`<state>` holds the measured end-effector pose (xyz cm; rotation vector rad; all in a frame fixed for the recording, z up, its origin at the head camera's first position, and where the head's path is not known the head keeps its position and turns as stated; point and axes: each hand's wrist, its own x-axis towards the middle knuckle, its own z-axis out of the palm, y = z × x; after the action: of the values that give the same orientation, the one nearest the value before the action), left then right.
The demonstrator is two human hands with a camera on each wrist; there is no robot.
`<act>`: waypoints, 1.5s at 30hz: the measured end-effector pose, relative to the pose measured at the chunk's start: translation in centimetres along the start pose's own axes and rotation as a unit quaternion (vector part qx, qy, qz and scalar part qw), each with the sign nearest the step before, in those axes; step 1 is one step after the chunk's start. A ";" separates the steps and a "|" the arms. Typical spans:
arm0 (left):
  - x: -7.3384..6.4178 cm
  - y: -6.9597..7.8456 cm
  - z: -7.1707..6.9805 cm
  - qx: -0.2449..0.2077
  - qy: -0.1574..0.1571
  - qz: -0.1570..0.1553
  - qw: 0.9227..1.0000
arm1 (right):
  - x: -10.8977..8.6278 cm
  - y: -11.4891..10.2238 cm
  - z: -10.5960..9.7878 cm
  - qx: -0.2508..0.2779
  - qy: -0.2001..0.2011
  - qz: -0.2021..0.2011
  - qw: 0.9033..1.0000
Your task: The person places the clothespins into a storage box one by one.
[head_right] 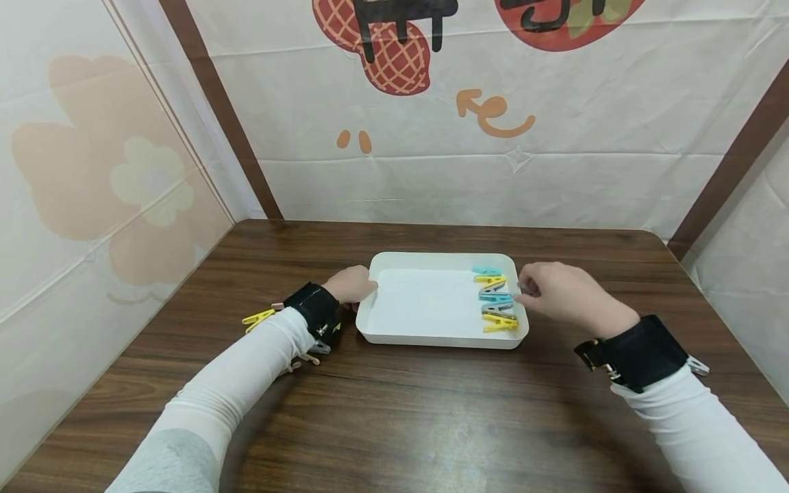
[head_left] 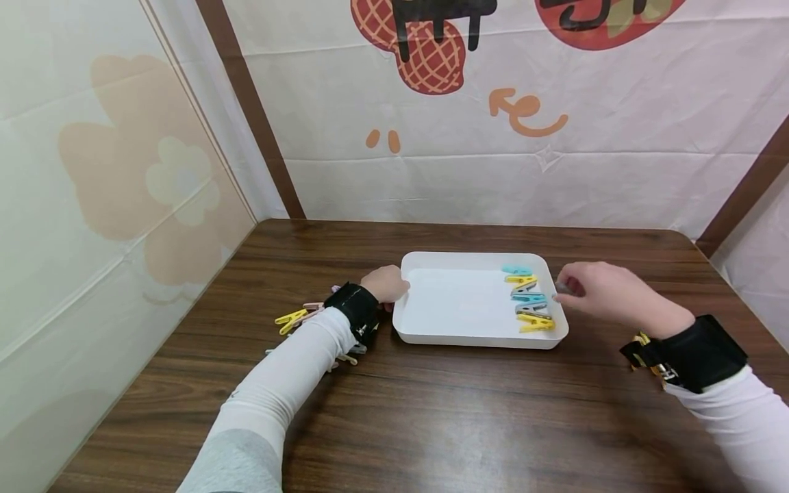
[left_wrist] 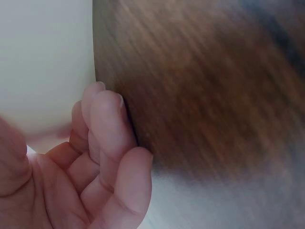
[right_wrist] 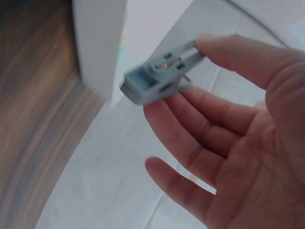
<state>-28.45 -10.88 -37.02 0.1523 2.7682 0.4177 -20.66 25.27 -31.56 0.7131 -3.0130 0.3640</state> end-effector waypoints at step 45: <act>0.4 -0.2 0.2 -0.003 0.000 -0.008 1.000 | 2.0 -3.5 2.6 0.044 -0.180 -0.087 0.979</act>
<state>-28.75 -10.97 -37.33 0.1287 2.7652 0.4213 -20.82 20.75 -33.16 1.1576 -3.2428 0.4012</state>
